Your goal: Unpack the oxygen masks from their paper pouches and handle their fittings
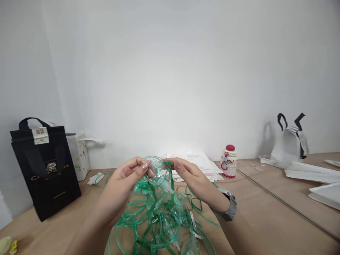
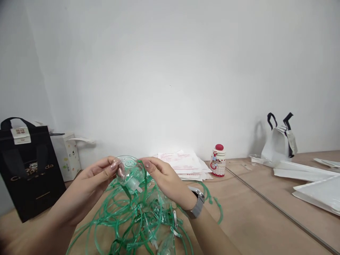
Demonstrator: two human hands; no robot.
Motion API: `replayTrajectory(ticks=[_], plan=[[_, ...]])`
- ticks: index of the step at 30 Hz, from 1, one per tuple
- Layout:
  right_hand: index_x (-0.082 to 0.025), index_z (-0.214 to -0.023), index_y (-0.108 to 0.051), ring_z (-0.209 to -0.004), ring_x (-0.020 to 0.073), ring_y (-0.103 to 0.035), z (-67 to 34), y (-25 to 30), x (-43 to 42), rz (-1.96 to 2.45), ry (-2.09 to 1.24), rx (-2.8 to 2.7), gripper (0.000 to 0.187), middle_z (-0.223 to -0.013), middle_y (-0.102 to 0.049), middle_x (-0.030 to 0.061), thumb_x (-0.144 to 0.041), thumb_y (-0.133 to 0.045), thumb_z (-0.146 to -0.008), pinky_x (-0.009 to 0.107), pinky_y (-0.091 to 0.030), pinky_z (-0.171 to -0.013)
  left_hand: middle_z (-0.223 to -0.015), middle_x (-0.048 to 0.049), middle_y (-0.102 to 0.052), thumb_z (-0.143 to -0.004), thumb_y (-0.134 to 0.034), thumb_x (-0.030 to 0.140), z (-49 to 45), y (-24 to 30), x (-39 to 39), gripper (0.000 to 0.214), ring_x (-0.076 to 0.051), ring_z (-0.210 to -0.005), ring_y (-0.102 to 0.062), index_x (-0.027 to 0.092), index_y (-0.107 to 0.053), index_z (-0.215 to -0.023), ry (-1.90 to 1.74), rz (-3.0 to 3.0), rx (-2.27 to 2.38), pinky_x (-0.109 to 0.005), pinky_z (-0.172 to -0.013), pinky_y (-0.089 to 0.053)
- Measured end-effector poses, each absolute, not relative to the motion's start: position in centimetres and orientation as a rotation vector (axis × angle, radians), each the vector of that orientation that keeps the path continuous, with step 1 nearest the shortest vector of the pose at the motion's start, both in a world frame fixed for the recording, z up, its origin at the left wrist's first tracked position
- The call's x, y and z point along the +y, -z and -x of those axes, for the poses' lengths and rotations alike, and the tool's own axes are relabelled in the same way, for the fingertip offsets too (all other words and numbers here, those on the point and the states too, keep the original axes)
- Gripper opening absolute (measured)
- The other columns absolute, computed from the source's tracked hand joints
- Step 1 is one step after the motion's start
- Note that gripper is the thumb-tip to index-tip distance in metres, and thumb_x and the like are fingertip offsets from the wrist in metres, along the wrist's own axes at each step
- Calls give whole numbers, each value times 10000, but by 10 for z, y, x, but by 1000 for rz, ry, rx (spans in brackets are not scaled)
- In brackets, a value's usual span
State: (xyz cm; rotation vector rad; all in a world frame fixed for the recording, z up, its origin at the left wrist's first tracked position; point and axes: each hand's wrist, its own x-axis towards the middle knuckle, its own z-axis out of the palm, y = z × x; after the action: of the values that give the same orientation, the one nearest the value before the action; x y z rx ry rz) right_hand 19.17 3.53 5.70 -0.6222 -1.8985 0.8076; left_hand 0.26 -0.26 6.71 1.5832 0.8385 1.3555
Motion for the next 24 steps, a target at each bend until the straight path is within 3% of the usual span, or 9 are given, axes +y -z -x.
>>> replayTrajectory(ticks=[4, 9, 17, 24], plan=[[-173, -933, -608, -849, 170, -547, -188, -56, 38, 613, -865, -1943, 351, -847, -594, 34, -473, -428, -896, 301, -428, -785, -743, 15, -525, -855, -504, 362, -6, -64, 0, 234, -133, -784, -453, 192, -565, -708, -1340, -1536, 836, -244, -750, -345], [-172, -778, -584, -670, 135, -468, -189, -58, 35, 653, -900, -1946, 278, -679, -489, -12, -425, -505, -859, 263, -380, -625, -692, 28, -479, -837, -518, 406, -10, -60, 4, 281, -121, -731, -432, 186, -516, -662, -1360, -1489, 904, -242, -723, -340], [-177, -595, -529, -631, 126, -456, -194, -59, 37, 800, -647, -1878, 330, -618, -449, -27, -386, -532, -850, 252, -352, -602, -596, 48, -429, -778, -552, 484, -18, -60, 6, 361, -110, -625, -399, 187, -475, -587, -1308, -1707, 1102, -227, -607, -321], [-183, -668, -548, -710, 143, -505, -188, -53, 29, 839, -305, -1918, 256, -708, -522, 3, -260, -479, -902, 264, -370, -660, -599, 45, -503, -775, -566, 483, -17, -56, 5, 350, -128, -670, -470, 201, -512, -575, -1566, -1743, 1385, -241, -667, -340]])
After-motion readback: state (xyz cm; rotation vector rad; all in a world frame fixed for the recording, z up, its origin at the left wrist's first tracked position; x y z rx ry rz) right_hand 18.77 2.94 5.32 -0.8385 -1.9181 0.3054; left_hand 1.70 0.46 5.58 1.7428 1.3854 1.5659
